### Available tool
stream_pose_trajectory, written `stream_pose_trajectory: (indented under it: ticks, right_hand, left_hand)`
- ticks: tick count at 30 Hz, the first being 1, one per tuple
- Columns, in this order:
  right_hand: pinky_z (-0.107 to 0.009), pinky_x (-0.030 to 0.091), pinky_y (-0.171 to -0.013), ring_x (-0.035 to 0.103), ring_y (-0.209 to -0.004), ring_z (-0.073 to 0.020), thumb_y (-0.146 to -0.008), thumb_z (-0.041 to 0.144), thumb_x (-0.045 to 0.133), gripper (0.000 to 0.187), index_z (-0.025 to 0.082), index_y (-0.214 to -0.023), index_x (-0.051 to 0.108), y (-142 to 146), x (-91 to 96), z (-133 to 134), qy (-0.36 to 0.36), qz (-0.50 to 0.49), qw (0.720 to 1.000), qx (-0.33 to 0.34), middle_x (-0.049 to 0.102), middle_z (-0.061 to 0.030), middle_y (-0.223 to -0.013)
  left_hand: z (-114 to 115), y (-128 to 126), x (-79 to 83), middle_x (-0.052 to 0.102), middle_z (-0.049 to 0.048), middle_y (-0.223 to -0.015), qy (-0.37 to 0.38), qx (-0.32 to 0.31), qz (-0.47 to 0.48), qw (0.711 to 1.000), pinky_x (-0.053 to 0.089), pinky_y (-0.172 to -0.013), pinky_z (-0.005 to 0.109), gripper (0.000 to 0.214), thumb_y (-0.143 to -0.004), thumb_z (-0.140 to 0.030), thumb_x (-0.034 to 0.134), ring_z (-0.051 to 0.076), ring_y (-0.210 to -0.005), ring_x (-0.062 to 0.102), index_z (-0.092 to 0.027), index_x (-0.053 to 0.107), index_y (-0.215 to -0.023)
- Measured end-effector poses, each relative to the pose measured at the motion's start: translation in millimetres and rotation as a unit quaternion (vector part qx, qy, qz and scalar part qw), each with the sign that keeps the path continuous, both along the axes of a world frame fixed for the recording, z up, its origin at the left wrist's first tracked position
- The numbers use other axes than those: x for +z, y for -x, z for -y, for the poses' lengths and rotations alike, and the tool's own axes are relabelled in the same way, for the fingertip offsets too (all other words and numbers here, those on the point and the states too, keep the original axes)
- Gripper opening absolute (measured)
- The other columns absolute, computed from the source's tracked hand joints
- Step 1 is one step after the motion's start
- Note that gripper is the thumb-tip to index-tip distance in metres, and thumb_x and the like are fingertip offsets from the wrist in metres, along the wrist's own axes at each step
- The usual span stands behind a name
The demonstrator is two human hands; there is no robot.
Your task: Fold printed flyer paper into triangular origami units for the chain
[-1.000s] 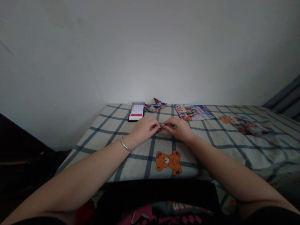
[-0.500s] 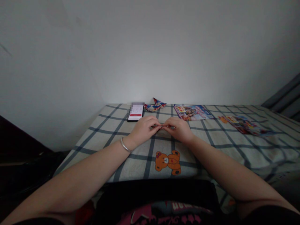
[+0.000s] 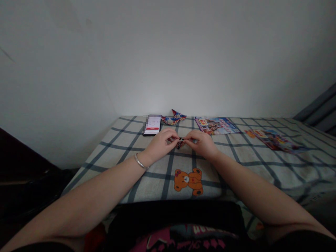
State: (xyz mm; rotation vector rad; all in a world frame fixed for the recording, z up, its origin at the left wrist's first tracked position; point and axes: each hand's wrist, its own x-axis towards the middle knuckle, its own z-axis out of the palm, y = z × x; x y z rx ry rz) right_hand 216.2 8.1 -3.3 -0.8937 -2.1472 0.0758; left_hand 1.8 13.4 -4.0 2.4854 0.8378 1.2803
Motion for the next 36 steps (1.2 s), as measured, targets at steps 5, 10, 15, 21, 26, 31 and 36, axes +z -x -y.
stream_pose_trajectory:
  ticks: [5, 10, 15, 21, 26, 31, 36]
  right_hand:
    - [-0.027, 0.047, -0.069, 0.062, -0.075, -0.0156, -0.084, 0.022, 0.065, 0.008, 0.021, -0.084, 0.072, -2.5, -1.0, -3.1, 0.045, -0.019, 0.999, -0.008, 0.07, -0.0031, -0.082]
    - [-0.025, 0.045, -0.06, 0.057, -0.065, -0.0133, -0.081, 0.024, 0.064, 0.007, 0.019, -0.082, 0.068, -1.9, -7.1, -9.0, 0.11, -0.038, 0.992, -0.049, 0.067, -0.0015, -0.075]
    - [-0.023, 0.044, -0.057, 0.055, -0.059, -0.0118, -0.079, 0.023, 0.061, 0.012, 0.018, -0.09, 0.061, 3.6, -8.1, -8.6, 0.15, -0.055, 0.986, -0.042, 0.062, 0.001, -0.071]
    - [-0.024, 0.043, -0.067, 0.057, -0.071, -0.0137, -0.081, 0.017, 0.057, 0.011, 0.02, -0.088, 0.064, 3.6, -0.1, -1.9, 0.074, 0.027, 0.996, -0.047, 0.063, -0.0012, -0.079]
    - [-0.024, 0.039, -0.063, 0.055, -0.07, -0.014, -0.087, 0.028, 0.056, 0.011, 0.02, -0.08, 0.059, 2.7, 3.6, 1.1, 0.08, 0.066, 0.99, -0.095, 0.062, -0.0011, -0.077]
    - [-0.025, 0.04, -0.065, 0.058, -0.072, -0.0147, -0.084, 0.025, 0.055, 0.007, 0.021, -0.083, 0.06, -2.0, 5.0, -0.8, 0.1, 0.071, 0.984, -0.13, 0.065, -0.001, -0.08]
    - [-0.026, 0.044, -0.069, 0.061, -0.079, -0.0165, -0.08, 0.017, 0.052, 0.018, 0.021, -0.091, 0.066, -9.3, 4.6, -5.0, 0.138, 0.088, 0.982, -0.095, 0.069, -0.0026, -0.09]
  left_hand:
    - [-4.5, 0.9, -3.5, 0.06, 0.0037, -0.096, 0.022, 0.013, 0.014, 1.0, 0.051, -0.079, 0.029, 0.01, -0.081, -0.008, 0.054, 0.017, -0.094, 0.058, -0.018, 0.056, -0.081]
    - [-9.9, 2.8, -6.2, 0.059, 0.0032, -0.093, 0.058, 0.02, 0.002, 0.998, 0.05, -0.072, 0.028, 0.012, -0.08, -0.007, 0.051, 0.017, -0.089, 0.058, -0.018, 0.057, -0.084]
    - [-10.8, 2.0, -6.8, 0.06, 0.0028, -0.094, 0.061, 0.009, -0.031, 0.998, 0.049, -0.079, 0.03, 0.014, -0.079, -0.006, 0.052, 0.017, -0.09, 0.058, -0.018, 0.058, -0.084]
    - [-12.4, 1.6, -9.2, 0.06, 0.003, -0.094, 0.064, 0.014, -0.04, 0.997, 0.049, -0.079, 0.03, 0.015, -0.079, -0.007, 0.053, 0.017, -0.09, 0.058, -0.019, 0.058, -0.086]
    - [-7.9, 1.5, -5.0, 0.06, 0.0034, -0.092, 0.063, 0.029, -0.064, 0.995, 0.048, -0.077, 0.03, 0.009, -0.084, -0.011, 0.051, 0.017, -0.087, 0.058, -0.019, 0.057, -0.085]
    - [-3.6, 3.3, -0.8, 0.063, 0.0015, -0.082, 0.083, 0.092, -0.119, 0.985, 0.044, -0.068, 0.028, 0.007, -0.089, -0.024, 0.057, 0.017, -0.076, 0.058, -0.019, 0.057, -0.083]
    - [-3.9, 2.9, 0.4, 0.064, 0.0015, -0.075, 0.071, 0.154, -0.16, 0.973, 0.041, -0.064, 0.027, 0.008, -0.087, -0.024, 0.057, 0.017, -0.071, 0.059, -0.019, 0.058, -0.082]
